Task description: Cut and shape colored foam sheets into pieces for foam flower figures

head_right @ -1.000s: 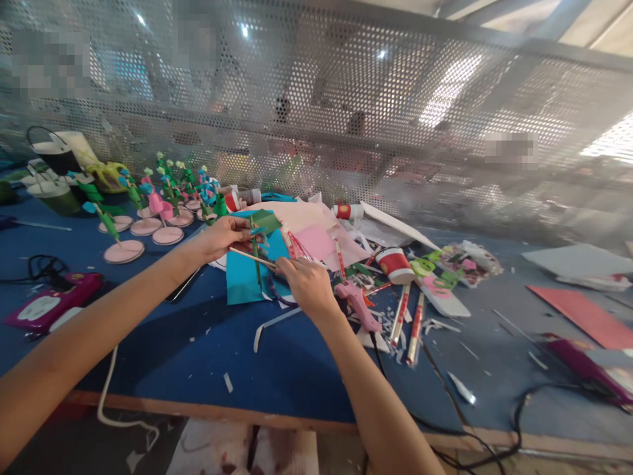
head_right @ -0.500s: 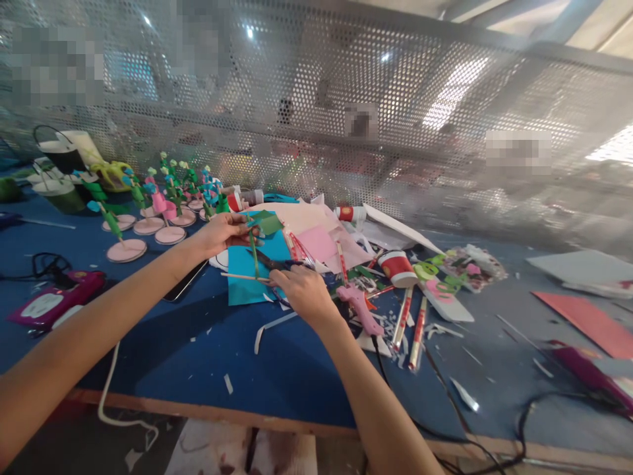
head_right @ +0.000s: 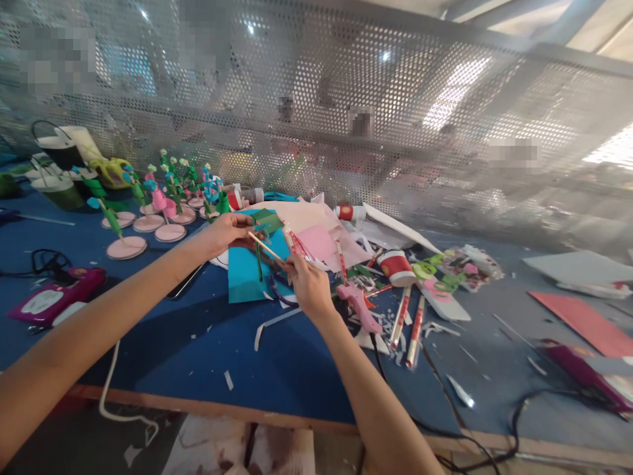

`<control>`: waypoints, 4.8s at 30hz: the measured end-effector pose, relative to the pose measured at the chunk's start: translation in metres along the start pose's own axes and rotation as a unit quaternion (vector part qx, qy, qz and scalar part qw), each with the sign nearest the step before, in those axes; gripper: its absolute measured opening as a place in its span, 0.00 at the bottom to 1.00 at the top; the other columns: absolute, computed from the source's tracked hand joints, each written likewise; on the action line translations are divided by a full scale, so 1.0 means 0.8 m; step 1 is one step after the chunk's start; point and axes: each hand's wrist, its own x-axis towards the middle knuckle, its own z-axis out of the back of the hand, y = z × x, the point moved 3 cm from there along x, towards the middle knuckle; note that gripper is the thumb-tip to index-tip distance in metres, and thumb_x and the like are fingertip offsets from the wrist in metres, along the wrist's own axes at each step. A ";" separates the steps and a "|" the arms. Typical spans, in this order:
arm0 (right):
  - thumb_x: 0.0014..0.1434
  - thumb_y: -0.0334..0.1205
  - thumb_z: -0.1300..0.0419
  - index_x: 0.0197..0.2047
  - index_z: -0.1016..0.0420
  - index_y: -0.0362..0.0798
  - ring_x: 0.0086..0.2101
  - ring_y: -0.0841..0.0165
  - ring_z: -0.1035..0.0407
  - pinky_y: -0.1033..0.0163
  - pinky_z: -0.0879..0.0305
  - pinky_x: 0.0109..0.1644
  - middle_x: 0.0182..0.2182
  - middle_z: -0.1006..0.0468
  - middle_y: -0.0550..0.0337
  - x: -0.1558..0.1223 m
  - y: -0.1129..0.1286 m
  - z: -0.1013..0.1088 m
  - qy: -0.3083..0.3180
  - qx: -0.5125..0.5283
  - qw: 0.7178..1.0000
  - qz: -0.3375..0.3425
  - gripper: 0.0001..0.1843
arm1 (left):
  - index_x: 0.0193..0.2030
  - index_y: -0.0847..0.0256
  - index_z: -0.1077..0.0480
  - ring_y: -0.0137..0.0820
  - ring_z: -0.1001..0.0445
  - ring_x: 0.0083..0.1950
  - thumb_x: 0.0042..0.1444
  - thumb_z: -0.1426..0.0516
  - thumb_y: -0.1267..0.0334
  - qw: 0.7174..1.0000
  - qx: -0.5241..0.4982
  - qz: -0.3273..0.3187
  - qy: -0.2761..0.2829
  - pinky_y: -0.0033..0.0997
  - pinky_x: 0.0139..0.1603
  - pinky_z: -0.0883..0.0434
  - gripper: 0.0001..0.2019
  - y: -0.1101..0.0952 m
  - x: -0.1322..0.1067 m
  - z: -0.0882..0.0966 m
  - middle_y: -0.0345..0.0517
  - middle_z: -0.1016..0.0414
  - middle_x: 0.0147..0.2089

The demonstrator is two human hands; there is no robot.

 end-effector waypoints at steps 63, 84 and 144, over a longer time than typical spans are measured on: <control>0.65 0.41 0.55 0.28 0.29 0.46 0.24 0.72 0.37 0.68 0.47 0.28 0.19 0.29 0.59 0.000 0.019 -0.006 0.007 -0.071 0.959 0.274 0.19 | 0.28 0.68 0.30 0.25 0.27 0.25 0.48 0.39 0.73 0.998 0.050 0.006 -0.025 0.31 0.34 0.27 0.03 -0.005 0.001 0.010 0.43 0.24 0.26; 0.53 0.56 0.46 0.28 0.41 0.49 0.08 0.79 0.49 0.72 0.55 0.10 0.11 0.38 0.73 0.001 -0.013 -0.036 -0.034 0.415 0.869 -0.267 0.18 | 0.32 0.67 0.31 0.27 0.26 0.26 0.39 0.34 0.72 0.996 0.078 -0.033 -0.017 0.28 0.30 0.27 0.13 0.005 0.006 0.005 0.39 0.27 0.24; 0.53 0.47 0.46 0.57 0.44 0.32 0.55 0.48 0.46 0.45 0.49 0.56 0.53 0.37 0.32 0.013 -0.047 -0.007 0.010 -0.078 0.988 -0.136 0.35 | 0.43 0.67 0.34 0.24 0.27 0.26 0.50 0.42 0.72 0.985 0.100 -0.011 -0.142 0.26 0.31 0.30 0.13 0.072 -0.028 0.035 0.43 0.29 0.34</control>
